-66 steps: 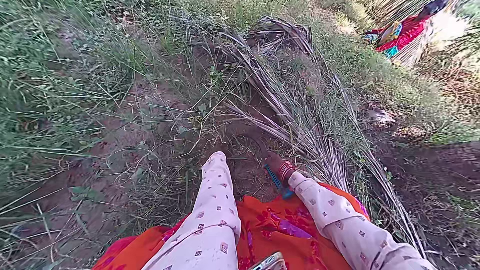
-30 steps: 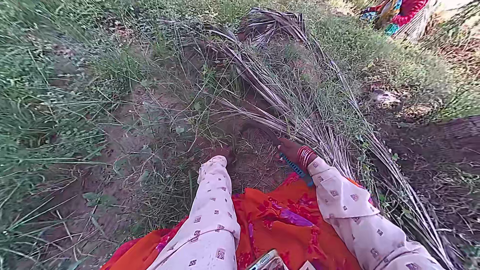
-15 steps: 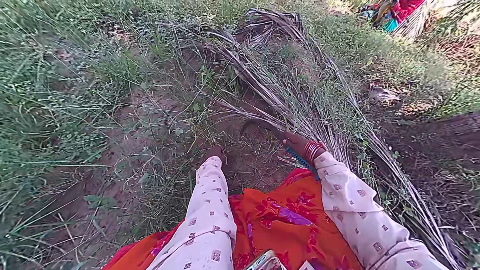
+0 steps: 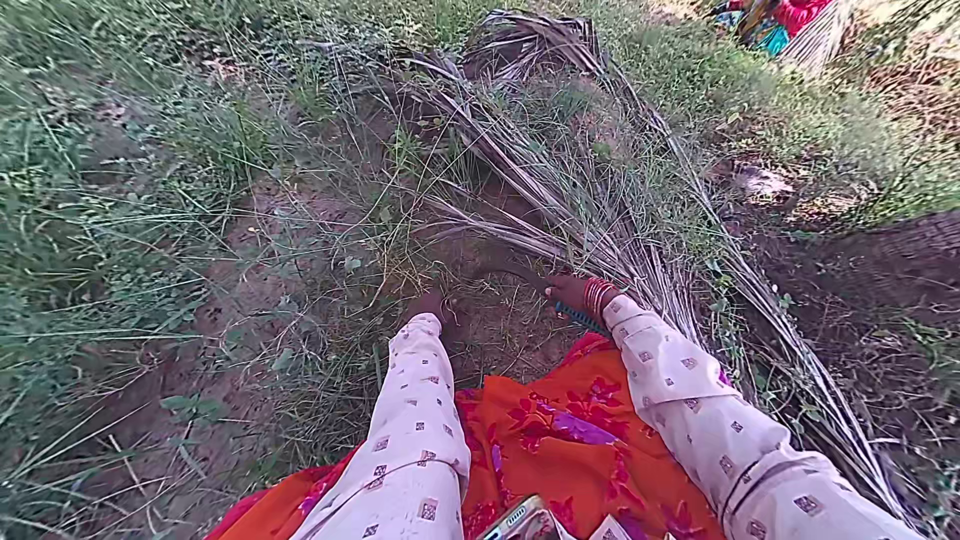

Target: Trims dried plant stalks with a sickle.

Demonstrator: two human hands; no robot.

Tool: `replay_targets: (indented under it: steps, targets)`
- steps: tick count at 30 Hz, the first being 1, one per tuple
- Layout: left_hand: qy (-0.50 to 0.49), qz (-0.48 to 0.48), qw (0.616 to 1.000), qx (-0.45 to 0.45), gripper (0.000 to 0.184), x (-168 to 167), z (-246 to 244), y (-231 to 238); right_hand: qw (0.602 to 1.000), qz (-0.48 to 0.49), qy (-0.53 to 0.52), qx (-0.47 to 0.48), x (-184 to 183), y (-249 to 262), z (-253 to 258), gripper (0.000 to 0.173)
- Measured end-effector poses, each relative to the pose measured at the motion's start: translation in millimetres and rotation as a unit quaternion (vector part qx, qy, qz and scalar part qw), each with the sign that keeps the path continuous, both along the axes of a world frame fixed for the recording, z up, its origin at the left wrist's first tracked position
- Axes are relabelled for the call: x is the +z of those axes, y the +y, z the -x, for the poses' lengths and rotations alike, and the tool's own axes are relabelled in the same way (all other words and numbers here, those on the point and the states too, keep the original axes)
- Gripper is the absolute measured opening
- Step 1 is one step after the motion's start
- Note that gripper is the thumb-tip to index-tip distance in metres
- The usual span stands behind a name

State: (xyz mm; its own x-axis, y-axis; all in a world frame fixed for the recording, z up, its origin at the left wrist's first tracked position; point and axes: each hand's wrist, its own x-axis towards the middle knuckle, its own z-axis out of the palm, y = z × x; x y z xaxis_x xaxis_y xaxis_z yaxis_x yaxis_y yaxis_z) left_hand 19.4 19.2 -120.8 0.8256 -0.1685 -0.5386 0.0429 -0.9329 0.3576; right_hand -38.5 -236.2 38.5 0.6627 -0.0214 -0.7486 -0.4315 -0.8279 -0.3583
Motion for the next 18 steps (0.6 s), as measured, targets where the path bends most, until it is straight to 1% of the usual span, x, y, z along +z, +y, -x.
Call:
replay_targets:
  steps: [2,4,9,14,16,18]
  targets:
    - [0.003,-0.003,1.0,0.001,0.058,1,0,0,1.0,0.009,-0.019,-0.009,11,-4,3,0.038]
    - [0.01,-0.004,1.0,-0.002,0.059,5,2,0,1.0,-0.001,-0.029,-0.009,14,-7,4,0.037]
    - [0.003,-0.022,1.0,-0.009,0.061,6,5,0,1.0,-0.01,-0.022,-0.01,-2,-6,1,0.036]
    - [0.0,-0.03,0.999,-0.03,0.063,1,3,-4,1.0,0.004,-0.02,-0.007,-4,-7,-3,0.037]
    - [0.003,-0.034,0.999,-0.029,0.063,2,4,-3,0.999,-0.008,-0.036,-0.024,0,-10,-3,0.037]
    - [0.008,-0.039,0.998,-0.05,0.06,3,5,-3,0.998,-0.018,-0.047,-0.044,0,-10,-2,0.035]
